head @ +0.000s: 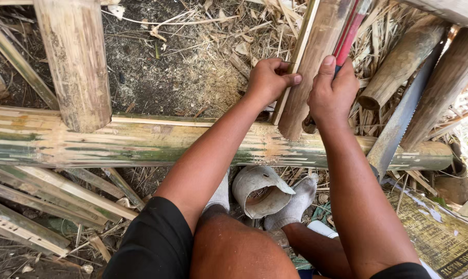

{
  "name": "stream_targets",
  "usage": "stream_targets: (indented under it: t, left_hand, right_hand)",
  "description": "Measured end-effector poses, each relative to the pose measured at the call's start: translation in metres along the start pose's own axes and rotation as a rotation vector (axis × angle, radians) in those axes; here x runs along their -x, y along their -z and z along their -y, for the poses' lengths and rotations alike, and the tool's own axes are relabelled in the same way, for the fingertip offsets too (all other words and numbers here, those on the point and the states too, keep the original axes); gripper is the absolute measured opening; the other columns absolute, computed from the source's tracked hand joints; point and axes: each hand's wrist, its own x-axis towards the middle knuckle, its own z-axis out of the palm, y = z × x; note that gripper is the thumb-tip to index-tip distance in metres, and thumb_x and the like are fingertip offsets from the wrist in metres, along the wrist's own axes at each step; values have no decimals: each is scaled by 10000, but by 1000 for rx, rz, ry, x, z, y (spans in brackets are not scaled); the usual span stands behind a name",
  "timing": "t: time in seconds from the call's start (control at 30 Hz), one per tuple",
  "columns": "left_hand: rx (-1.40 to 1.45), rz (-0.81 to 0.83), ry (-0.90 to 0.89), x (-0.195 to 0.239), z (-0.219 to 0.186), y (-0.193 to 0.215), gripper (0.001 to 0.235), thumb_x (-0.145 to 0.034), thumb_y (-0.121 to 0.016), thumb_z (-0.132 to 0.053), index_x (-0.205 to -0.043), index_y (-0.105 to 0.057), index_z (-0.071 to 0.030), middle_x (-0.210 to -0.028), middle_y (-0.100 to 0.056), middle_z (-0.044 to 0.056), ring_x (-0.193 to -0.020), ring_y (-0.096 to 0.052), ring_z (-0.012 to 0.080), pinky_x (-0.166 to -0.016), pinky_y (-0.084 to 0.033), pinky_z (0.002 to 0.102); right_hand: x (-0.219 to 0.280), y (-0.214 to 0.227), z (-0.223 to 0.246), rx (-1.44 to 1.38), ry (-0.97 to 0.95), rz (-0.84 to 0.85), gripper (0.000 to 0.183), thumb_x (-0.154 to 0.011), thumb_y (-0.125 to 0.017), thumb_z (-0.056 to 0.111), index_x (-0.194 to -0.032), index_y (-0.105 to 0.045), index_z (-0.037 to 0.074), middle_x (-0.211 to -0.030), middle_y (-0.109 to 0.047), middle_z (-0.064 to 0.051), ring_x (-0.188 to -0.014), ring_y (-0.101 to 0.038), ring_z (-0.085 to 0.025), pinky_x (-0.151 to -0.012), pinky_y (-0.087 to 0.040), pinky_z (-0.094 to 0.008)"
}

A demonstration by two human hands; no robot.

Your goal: The person assembles a bamboo structure by hammering nails into bamboo strips and sawing bamboo pieces to fit. They use a hammer and a hand saw to secure and cut the bamboo components.

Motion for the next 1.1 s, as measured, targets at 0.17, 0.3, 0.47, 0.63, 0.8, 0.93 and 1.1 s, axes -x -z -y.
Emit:
stream_targets:
  t: [0.17,0.3,0.47,0.63,0.8,0.93,1.1]
  left_hand:
    - [-71,23,28,1,-7,2,368,-749,-876,-279,-1015,-766,-49,-953,-798,76,-828,-761,175,-778,-623,351]
    - [-40,10,0,4,-5,0,411,-722,-896,-267,-1041,-752,-50,-962,-798,91,-859,-765,184,-823,-613,361]
    - [-34,16,33,1,-2,-3,371,-737,-878,-267,-1029,-786,-57,-981,-802,77,-876,-758,192,-841,-585,364]
    - [65,-59,-51,4,6,-9,341,-706,-905,-273,-953,-771,-79,-920,-783,80,-812,-751,191,-780,-589,350]
    - [65,-111,-142,8,13,-9,312,-718,-891,-309,-880,-759,-77,-847,-776,91,-751,-735,192,-721,-576,358]
    - [34,-114,-130,6,9,-13,320,-707,-890,-324,-860,-750,-81,-837,-764,78,-726,-720,182,-703,-559,365]
    - [32,-83,-100,9,4,-10,276,-742,-871,-302,-841,-749,-76,-838,-763,82,-722,-715,182,-699,-560,366]
  right_hand:
    - [-6,1,-5,205,110,-35,366,-1138,-537,326,-1029,-605,-18,-710,-622,-104,-616,-626,-223,-604,-506,-410]
    - [-3,4,-9,244,119,3,380,-1136,-566,333,-1025,-599,-29,-715,-631,-141,-611,-617,-233,-606,-502,-422]
    - [-6,23,14,260,143,58,357,-1146,-559,324,-1051,-606,-16,-753,-657,-117,-646,-640,-195,-617,-512,-394]
    - [-39,91,101,539,115,437,256,-1144,-495,260,-1239,-553,29,-747,-613,-73,-604,-589,-170,-517,-504,-404]
    - [-87,99,167,1217,419,747,245,-1146,-489,240,-1235,-561,23,-712,-600,-88,-563,-568,-196,-489,-480,-418]
    - [-122,67,178,1562,547,817,242,-1148,-492,238,-1227,-568,22,-707,-599,-88,-559,-566,-193,-490,-477,-408]
    - [-140,51,189,1626,580,827,238,-1150,-496,235,-1217,-577,21,-701,-598,-89,-554,-564,-188,-492,-474,-396]
